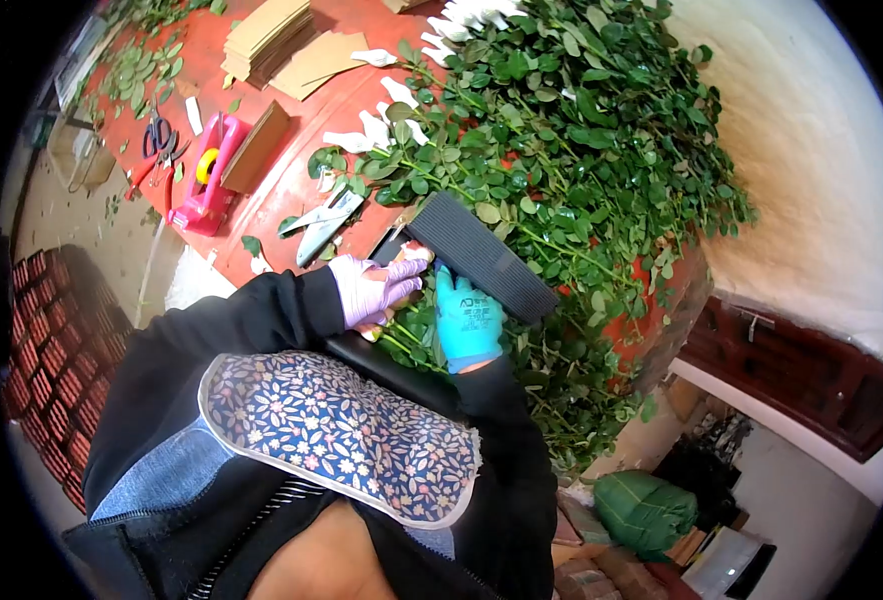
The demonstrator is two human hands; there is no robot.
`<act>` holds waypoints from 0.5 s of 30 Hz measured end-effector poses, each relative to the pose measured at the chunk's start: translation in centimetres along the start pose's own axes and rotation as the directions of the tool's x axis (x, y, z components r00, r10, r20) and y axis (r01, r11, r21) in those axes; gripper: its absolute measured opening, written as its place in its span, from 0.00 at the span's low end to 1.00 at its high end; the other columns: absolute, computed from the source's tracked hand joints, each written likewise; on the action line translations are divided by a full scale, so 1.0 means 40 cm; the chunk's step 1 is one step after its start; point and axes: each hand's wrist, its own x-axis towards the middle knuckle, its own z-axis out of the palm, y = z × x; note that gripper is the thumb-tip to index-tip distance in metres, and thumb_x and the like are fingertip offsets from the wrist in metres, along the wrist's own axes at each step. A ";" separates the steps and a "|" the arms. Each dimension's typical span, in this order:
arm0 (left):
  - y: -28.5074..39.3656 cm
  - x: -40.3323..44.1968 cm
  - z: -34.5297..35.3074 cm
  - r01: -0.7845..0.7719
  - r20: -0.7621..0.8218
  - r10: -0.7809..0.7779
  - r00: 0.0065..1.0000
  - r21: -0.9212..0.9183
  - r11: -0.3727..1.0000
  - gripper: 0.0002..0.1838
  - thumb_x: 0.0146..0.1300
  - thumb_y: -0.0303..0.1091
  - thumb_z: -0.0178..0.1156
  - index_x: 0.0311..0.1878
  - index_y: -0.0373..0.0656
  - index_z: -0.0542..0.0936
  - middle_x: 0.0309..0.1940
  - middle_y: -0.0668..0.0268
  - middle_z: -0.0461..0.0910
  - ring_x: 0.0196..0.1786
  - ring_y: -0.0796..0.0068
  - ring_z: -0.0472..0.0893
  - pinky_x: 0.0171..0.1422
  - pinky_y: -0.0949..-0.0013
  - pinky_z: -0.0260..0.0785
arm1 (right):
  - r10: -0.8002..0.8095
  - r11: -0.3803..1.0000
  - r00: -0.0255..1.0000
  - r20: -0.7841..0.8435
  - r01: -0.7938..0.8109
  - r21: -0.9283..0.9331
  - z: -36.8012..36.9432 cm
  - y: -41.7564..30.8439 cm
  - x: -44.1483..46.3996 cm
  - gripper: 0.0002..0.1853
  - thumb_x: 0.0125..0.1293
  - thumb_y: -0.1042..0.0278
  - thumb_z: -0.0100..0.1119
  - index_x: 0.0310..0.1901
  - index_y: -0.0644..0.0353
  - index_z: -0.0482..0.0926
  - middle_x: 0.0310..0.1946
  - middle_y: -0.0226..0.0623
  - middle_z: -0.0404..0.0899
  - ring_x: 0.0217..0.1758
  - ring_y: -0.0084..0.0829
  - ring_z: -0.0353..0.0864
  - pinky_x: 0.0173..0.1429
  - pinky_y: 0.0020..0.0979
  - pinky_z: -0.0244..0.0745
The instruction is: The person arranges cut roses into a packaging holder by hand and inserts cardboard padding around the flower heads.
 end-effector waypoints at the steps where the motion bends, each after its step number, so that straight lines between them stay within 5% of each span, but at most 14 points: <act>1: -0.017 0.005 0.004 -0.143 -0.034 0.144 0.989 0.034 0.989 0.35 0.53 0.33 0.68 0.67 0.44 0.71 0.67 0.57 0.69 0.37 0.60 0.85 0.39 0.64 0.81 | 0.004 1.000 0.999 -0.052 -0.004 -0.009 0.000 -0.003 -0.001 0.26 0.59 0.65 0.58 0.61 0.51 0.76 0.39 0.38 0.81 0.32 0.39 0.84 0.35 0.42 0.79; 4: -0.031 0.017 0.013 -0.234 -0.038 0.240 0.970 0.127 0.964 0.37 0.52 0.34 0.68 0.68 0.41 0.69 0.72 0.57 0.65 0.38 0.60 0.85 0.40 0.64 0.81 | 0.004 1.000 0.998 -0.055 -0.005 -0.017 -0.006 -0.010 -0.007 0.27 0.57 0.64 0.61 0.61 0.52 0.76 0.39 0.36 0.81 0.35 0.37 0.83 0.38 0.41 0.77; 5: -0.020 0.012 0.004 -0.160 0.001 0.160 0.987 0.012 0.987 0.37 0.52 0.35 0.69 0.68 0.41 0.69 0.72 0.57 0.65 0.39 0.59 0.85 0.41 0.64 0.81 | -0.003 0.999 0.994 -0.113 0.009 0.050 -0.043 -0.015 -0.016 0.27 0.56 0.64 0.61 0.60 0.53 0.77 0.38 0.33 0.80 0.37 0.37 0.81 0.40 0.40 0.75; 7: -0.047 0.013 0.005 -0.386 -0.030 0.441 0.897 0.435 0.814 0.37 0.53 0.37 0.68 0.68 0.41 0.69 0.73 0.57 0.64 0.41 0.59 0.85 0.42 0.63 0.81 | 0.007 0.999 0.991 -0.135 -0.002 0.041 -0.121 -0.022 -0.015 0.26 0.56 0.64 0.60 0.60 0.52 0.77 0.37 0.33 0.79 0.38 0.36 0.80 0.41 0.41 0.74; 11: -0.032 0.015 0.000 -0.291 0.046 0.294 0.955 0.351 0.890 0.37 0.55 0.38 0.67 0.69 0.42 0.69 0.73 0.59 0.63 0.44 0.60 0.85 0.43 0.64 0.80 | 0.011 1.000 0.998 -0.057 -0.011 -0.001 -0.085 -0.032 -0.006 0.23 0.58 0.65 0.58 0.58 0.53 0.78 0.35 0.32 0.78 0.38 0.35 0.80 0.40 0.41 0.73; 15: -0.028 0.013 -0.001 -0.336 0.056 0.346 0.937 0.426 0.840 0.30 0.62 0.33 0.60 0.69 0.43 0.69 0.67 0.62 0.69 0.47 0.67 0.84 0.44 0.66 0.79 | 0.000 1.000 0.999 -0.046 -0.001 -0.007 -0.025 -0.032 -0.003 0.22 0.59 0.65 0.58 0.57 0.53 0.78 0.36 0.32 0.78 0.37 0.34 0.80 0.38 0.41 0.72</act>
